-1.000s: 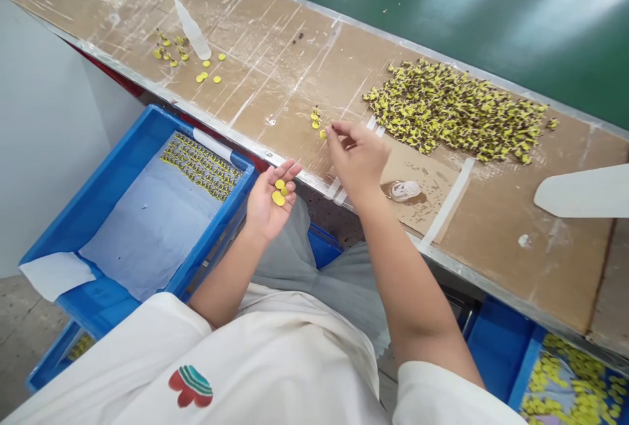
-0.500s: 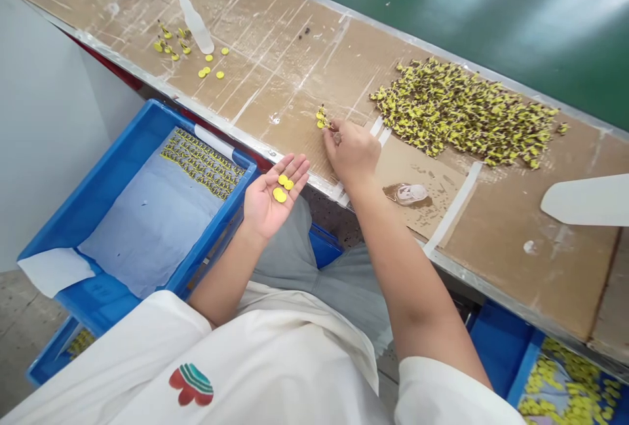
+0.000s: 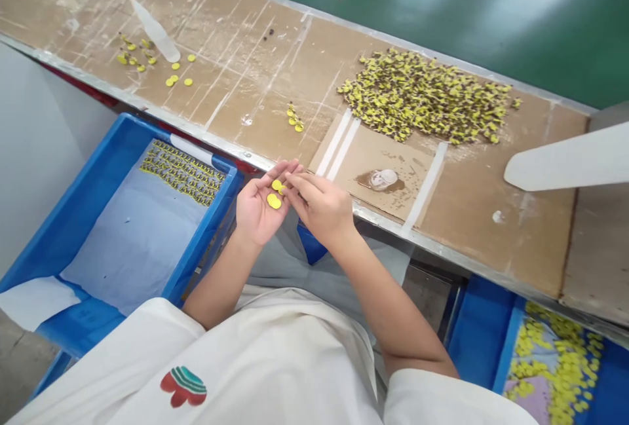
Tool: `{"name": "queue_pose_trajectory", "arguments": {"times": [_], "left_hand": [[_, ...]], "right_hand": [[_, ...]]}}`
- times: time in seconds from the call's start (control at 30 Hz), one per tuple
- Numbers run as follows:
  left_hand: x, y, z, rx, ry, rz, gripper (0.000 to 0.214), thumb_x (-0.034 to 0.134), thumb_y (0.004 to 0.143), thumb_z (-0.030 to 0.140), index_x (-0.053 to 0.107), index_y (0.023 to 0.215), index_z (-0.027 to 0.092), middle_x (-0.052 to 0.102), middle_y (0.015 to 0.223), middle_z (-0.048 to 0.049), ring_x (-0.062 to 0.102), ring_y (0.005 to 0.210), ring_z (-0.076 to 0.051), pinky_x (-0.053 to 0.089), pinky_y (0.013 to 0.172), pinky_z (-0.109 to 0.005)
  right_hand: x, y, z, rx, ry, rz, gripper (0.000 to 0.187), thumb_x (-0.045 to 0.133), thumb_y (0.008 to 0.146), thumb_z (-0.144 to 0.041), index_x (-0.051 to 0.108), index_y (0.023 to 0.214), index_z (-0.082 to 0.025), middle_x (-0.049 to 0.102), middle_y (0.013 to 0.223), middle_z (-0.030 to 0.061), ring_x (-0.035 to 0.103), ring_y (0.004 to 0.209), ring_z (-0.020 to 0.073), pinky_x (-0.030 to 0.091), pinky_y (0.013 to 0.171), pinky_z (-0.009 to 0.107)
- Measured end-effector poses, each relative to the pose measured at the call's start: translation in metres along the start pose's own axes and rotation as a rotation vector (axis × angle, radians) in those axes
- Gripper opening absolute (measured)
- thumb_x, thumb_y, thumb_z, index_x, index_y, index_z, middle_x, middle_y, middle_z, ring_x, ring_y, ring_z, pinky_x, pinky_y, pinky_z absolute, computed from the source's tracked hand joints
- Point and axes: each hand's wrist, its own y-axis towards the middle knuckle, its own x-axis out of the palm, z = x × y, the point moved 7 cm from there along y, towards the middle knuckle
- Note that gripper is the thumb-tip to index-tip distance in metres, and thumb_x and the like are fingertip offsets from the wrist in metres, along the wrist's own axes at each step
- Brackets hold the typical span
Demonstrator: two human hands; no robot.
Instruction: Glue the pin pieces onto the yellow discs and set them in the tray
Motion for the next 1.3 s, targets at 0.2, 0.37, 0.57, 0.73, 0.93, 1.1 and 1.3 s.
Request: {"name": "queue_pose_trajectory", "arguments": {"times": [0.2, 0.37, 0.57, 0.73, 0.93, 1.1, 1.3], "left_hand": [[0.019, -0.009, -0.035, -0.106, -0.030, 0.045, 0.032, 0.044, 0.089, 0.014, 0.069, 0.109, 0.012, 0.064, 0.139, -0.0126, 0.058, 0.135, -0.022, 0.053, 0.099, -0.025], [0.035, -0.017, -0.059, -0.154, -0.087, 0.043, 0.029, 0.048, 0.089, 0.010, 0.069, 0.108, 0.010, 0.069, 0.129, -0.0134, 0.063, 0.128, -0.023, 0.048, 0.110, -0.032], [0.036, -0.020, -0.079, -0.240, -0.092, 0.116, 0.022, 0.054, 0.084, 0.009, 0.074, 0.092, 0.014, 0.074, 0.089, -0.0048, 0.071, 0.085, -0.011, 0.056, 0.080, -0.021], [0.038, -0.028, -0.095, -0.270, 0.053, -0.063, 0.023, 0.076, 0.077, 0.020, 0.078, 0.099, 0.013, 0.073, 0.091, -0.0058, 0.058, 0.069, -0.005, 0.043, 0.056, -0.015], [0.036, -0.029, -0.104, -0.160, 0.179, -0.080, 0.029, 0.089, 0.067, 0.025, 0.081, 0.095, 0.022, 0.079, 0.096, -0.0055, 0.050, 0.056, -0.001, 0.043, 0.054, -0.016], [0.038, -0.024, -0.102, -0.170, 0.090, -0.035, 0.031, 0.092, 0.063, 0.027, 0.080, 0.091, 0.024, 0.077, 0.088, -0.0014, 0.054, 0.056, -0.002, 0.046, 0.050, -0.013], [0.034, -0.012, -0.084, -0.171, -0.037, 0.001, 0.028, 0.089, 0.069, 0.022, 0.077, 0.095, 0.022, 0.071, 0.092, 0.0002, 0.062, 0.072, -0.001, 0.047, 0.054, -0.005]], "right_hand": [[-0.018, -0.029, 0.013, 0.091, 0.043, 0.028, 0.017, 0.064, 0.094, -0.027, 0.073, 0.108, -0.023, 0.078, 0.094, 0.0035, 0.069, 0.073, 0.0140, 0.053, 0.069, 0.026], [-0.036, -0.050, 0.027, 0.302, 0.160, 0.028, 0.015, 0.073, 0.086, -0.026, 0.075, 0.100, -0.020, 0.071, 0.072, 0.0006, 0.055, 0.054, 0.0098, 0.046, 0.058, 0.026], [-0.040, -0.083, 0.049, 0.809, 0.917, 0.210, 0.036, 0.089, 0.068, -0.035, 0.072, 0.096, -0.022, 0.073, 0.077, 0.0013, 0.062, 0.060, 0.0118, 0.046, 0.050, 0.023], [-0.041, -0.105, 0.053, 1.034, 1.290, 0.468, 0.045, 0.094, 0.060, -0.030, 0.061, 0.089, -0.021, 0.073, 0.073, -0.0008, 0.048, 0.042, 0.0035, 0.033, 0.039, 0.016], [-0.023, -0.115, 0.056, 1.177, 1.433, 0.465, 0.050, 0.096, 0.055, -0.030, 0.057, 0.085, -0.020, 0.071, 0.066, -0.0025, 0.040, 0.037, 0.0009, 0.029, 0.036, 0.014], [-0.033, -0.108, 0.052, 1.095, 1.219, 0.321, 0.047, 0.091, 0.064, -0.042, 0.065, 0.097, -0.020, 0.075, 0.071, 0.0022, 0.053, 0.040, 0.0079, 0.033, 0.037, 0.018], [-0.151, -0.064, 0.116, 0.659, 0.101, 0.578, 0.026, 0.076, 0.081, -0.047, 0.074, 0.088, -0.022, 0.076, 0.085, 0.0055, 0.070, 0.072, 0.0202, 0.056, 0.067, 0.034]]}}
